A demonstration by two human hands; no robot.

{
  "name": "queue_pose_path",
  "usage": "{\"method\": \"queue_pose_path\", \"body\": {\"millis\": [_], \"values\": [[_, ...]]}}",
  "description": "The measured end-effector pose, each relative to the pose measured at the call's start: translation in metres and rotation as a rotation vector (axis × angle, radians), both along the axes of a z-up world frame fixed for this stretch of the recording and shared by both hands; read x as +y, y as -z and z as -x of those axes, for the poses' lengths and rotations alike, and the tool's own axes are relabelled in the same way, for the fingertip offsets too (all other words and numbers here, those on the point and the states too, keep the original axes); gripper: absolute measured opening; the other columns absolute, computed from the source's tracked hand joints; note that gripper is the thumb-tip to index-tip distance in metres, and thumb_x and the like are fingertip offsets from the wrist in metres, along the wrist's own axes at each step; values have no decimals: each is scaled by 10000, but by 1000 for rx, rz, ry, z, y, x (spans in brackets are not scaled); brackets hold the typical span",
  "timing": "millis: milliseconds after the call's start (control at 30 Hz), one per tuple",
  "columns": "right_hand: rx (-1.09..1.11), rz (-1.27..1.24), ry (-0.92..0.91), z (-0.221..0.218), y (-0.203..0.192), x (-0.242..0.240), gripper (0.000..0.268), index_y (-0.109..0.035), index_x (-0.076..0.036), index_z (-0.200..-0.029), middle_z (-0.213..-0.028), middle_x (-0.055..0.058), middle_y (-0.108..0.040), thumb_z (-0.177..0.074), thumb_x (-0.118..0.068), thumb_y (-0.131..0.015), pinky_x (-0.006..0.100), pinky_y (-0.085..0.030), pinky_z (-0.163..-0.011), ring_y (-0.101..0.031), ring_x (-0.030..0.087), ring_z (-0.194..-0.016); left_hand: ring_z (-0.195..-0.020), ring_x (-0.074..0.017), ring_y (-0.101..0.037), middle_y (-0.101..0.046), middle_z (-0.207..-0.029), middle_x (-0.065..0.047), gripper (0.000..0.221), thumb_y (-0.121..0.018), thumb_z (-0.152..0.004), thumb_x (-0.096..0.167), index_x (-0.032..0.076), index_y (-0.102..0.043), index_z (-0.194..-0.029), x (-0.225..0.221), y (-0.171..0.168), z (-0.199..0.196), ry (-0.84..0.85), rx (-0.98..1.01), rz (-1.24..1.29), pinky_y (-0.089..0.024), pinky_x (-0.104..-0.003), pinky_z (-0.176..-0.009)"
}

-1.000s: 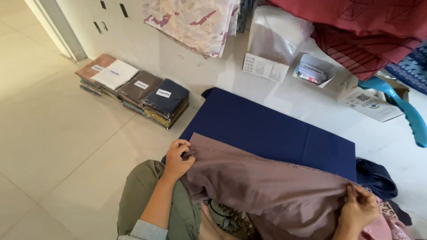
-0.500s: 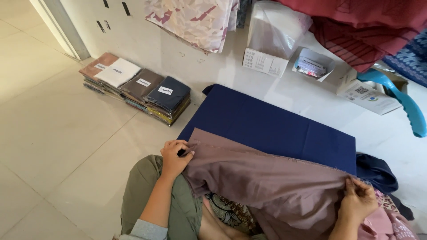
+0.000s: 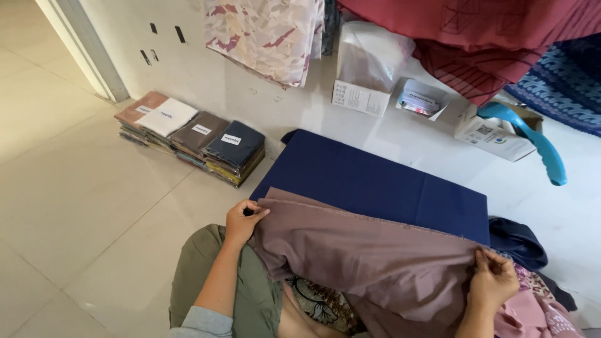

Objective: Using a lint roller to clean a piece of fabric and then folding it neatly for packing.

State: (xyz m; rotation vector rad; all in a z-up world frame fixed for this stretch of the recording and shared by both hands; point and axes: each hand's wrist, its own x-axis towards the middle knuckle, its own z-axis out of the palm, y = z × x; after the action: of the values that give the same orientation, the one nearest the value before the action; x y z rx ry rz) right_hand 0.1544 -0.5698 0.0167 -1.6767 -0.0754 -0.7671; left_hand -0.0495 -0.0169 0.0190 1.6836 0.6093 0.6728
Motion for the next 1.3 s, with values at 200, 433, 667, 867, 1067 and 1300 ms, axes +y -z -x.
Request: {"method": "queue_pose_path", "body": {"millis": [200,433,667,867,1067,1300], "values": [[-70,-76,-36,-8,12,-6,191,-656,-71,-1083,-1107,68,-701,-1019,62,-778,207,-565,-1019,-678,116,-1056,-757,-138,-573,-631,-805,3,307,-890,-826,119,160,-586,-815,7,-8,-7,0,-63,15,-487,-333,-719],[-105,-74,-42,3,-2,-1,484,-515,-27,-1437,-1138,168,-671,-999,122,-656,278,-515,-1040,-667,201,-1058,-1023,-242,-722,-785,-1057,-55,187,-847,-843,171,121,-833,-1023,16,-42,-20,76,126,-33,-601,-395,-963],[-85,127,250,59,-5,-17,173,-707,-21,-1193,-1125,104,-727,-1027,22,-717,275,-530,-998,-685,177,-1057,-1015,-168,-659,-664,-1096,-36,210,-766,-835,-59,122,-703,-920,42,7,-39,183,-432,-188,-504,-264,-933],[-267,251,123,128,-36,30,459,-678,-34,-1093,-1076,96,-680,-810,235,-437,330,-513,-1043,-642,234,-1069,-1059,-224,-656,-689,-1111,-84,300,-520,-949,-79,112,-661,-1133,80,-11,-29,-70,-370,-2,-517,-344,-1023],[-214,507,86,116,-100,20,361,-650,-84,-1007,-1017,101,-699,-786,145,-480,398,-486,-940,-660,295,-993,-1044,-132,-647,-673,-1065,13,364,-599,-938,-148,195,-627,-1057,82,-99,-29,-229,-530,45,-521,-233,-986],[-240,398,233,90,-180,18,67,-681,-123,-1057,-903,159,-702,-1037,-62,-662,511,-519,-808,-685,437,-886,-934,-164,-667,-683,-976,-47,173,-840,-986,89,149,-710,-1083,113,-134,-47,-100,-467,-251,-533,-338,-868]]}}
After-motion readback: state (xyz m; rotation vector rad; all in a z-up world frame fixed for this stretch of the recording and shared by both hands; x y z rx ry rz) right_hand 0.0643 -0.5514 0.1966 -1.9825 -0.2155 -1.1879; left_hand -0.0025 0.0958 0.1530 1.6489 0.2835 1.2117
